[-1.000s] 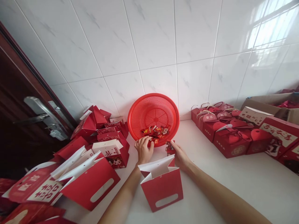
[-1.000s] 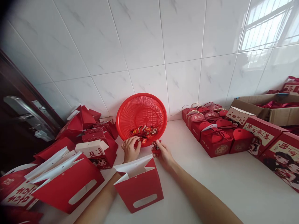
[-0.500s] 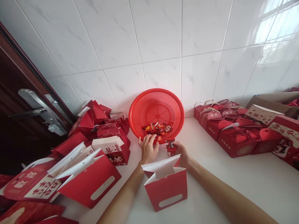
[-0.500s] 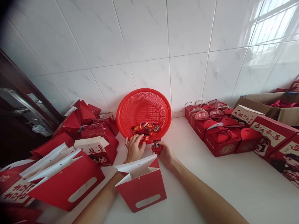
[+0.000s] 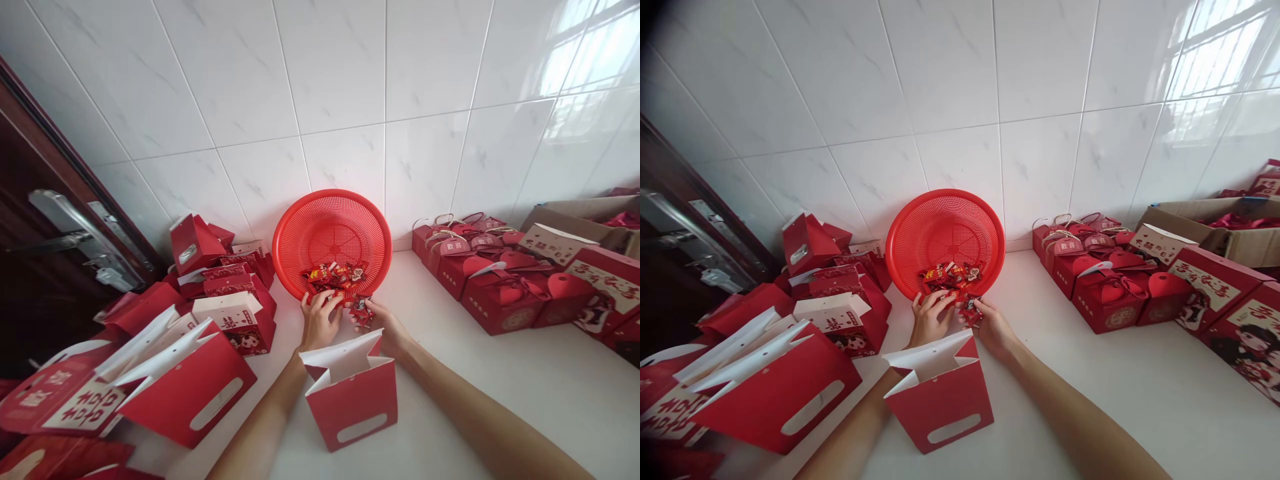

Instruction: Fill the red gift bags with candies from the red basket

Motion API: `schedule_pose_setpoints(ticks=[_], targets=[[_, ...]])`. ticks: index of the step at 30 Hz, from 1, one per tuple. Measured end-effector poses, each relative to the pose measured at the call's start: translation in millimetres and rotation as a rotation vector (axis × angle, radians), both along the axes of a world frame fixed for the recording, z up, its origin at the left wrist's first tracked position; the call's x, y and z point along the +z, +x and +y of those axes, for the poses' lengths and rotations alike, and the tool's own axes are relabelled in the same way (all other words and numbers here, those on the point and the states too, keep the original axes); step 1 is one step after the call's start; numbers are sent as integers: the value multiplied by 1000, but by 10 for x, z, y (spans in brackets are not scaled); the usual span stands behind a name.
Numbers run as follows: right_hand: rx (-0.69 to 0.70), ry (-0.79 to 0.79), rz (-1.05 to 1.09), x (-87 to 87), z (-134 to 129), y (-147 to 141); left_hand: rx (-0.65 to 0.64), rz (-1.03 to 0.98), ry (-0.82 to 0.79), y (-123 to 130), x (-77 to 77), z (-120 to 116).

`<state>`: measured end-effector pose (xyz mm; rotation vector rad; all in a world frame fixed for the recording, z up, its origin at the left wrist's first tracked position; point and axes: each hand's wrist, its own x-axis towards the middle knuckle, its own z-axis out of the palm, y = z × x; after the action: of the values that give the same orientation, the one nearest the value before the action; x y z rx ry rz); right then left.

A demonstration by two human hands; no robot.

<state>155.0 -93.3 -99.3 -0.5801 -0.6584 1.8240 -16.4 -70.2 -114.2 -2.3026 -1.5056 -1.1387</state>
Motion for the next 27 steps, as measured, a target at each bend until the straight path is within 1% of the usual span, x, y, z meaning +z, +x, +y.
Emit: schedule_pose_setpoints(ticks=[5, 8, 11, 14, 17, 21, 27], targets=[[-44, 10, 10, 97, 22, 30, -24, -19, 10, -21, -6, 19], [-35, 12, 3, 126, 39, 48, -37, -16, 22, -31, -15, 40], [-26, -23, 9, 136, 47, 64, -40, -12, 27, -18, -18, 47], [-22, -55, 4, 129, 43, 67, -33, -7, 27, 7, -4, 38], [-14, -45, -17, 102, 34, 54, -22, -20, 30, 22, 17, 31], [-11, -10, -32, 62, 31, 37, -55, -20, 10, 18, 35, 33], [-9, -15, -43, 35, 35, 30, -78, -51, -2, 19, 43, 49]])
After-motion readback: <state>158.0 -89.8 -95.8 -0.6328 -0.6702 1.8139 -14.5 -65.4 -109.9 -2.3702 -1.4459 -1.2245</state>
